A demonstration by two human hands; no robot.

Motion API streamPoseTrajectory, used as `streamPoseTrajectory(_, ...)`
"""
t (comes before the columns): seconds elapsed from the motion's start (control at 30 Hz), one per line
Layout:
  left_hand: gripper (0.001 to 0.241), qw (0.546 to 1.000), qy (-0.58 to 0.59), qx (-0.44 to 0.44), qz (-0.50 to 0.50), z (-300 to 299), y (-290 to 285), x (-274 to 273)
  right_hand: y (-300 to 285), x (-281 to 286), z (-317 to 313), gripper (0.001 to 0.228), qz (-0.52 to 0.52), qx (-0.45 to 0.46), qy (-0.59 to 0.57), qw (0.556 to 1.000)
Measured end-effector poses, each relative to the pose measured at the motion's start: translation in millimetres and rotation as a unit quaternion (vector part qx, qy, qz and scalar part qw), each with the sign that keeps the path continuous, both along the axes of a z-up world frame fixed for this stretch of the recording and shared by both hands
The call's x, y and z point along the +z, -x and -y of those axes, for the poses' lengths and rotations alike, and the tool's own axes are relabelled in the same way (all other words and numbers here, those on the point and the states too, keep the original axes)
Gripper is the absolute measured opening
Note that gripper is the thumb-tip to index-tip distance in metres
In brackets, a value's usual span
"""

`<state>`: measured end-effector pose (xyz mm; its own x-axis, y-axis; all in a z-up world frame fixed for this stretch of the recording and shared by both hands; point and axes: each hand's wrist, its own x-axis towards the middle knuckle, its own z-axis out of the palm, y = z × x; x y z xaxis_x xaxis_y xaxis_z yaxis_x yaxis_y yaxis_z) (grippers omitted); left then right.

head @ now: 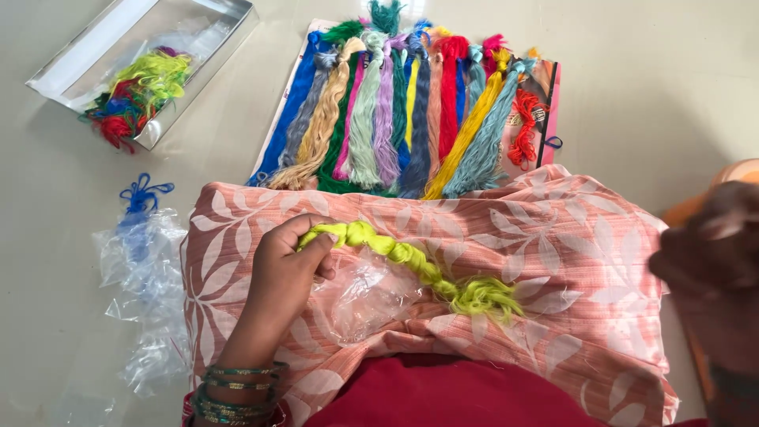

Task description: Organizing and preparing colorful tassels for packaging.

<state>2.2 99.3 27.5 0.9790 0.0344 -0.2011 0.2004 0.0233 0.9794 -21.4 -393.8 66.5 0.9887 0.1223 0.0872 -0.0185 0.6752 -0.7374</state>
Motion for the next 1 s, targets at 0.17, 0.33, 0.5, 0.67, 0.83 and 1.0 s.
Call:
streamPoseTrajectory(0.17, 0.019, 1.000, -0.009, -0.003, 0.009, 10.2, 3.1, 21.7, -4.5, 6.4, 7.1, 0.039, 0.018, -0.134, 0.160, 0.978)
streamPoseTrajectory(0.33, 0.023, 0.996, 0.037, -0.080, 0.025, 34.9, 16.6, 59.9, 5.5, 63.1, -106.1, 0.012, 0.221, -0.184, 0.718, 0.633)
streamPoseTrajectory(0.5, 0.019, 0.947, 0.222, -0.230, 0.024, 52.8, 34.0, 103.4, -3.3, 61.2, -199.3, 0.090, 0.283, 0.062, 0.526, 0.800)
streamPoseTrajectory(0.67, 0.030, 0.971, 0.144, -0.180, 0.058, 17.6, 33.0, 115.9, -8.6, 15.1, -215.0, 0.061, 0.010, 0.261, 0.399, 0.879)
streamPoseTrajectory(0.83, 0.037, 0.992, -0.033, -0.112, 0.043, -32.0, 37.4, 100.0, -16.4, 22.2, -200.7, 0.046, -0.148, 0.237, 0.382, 0.881)
streamPoseTrajectory(1.0, 0.033, 0.983, 0.081, -0.165, 0.000, -61.3, 35.7, 66.7, -30.0, 27.5, -194.5, 0.041, -0.097, 0.195, 0.513, 0.830)
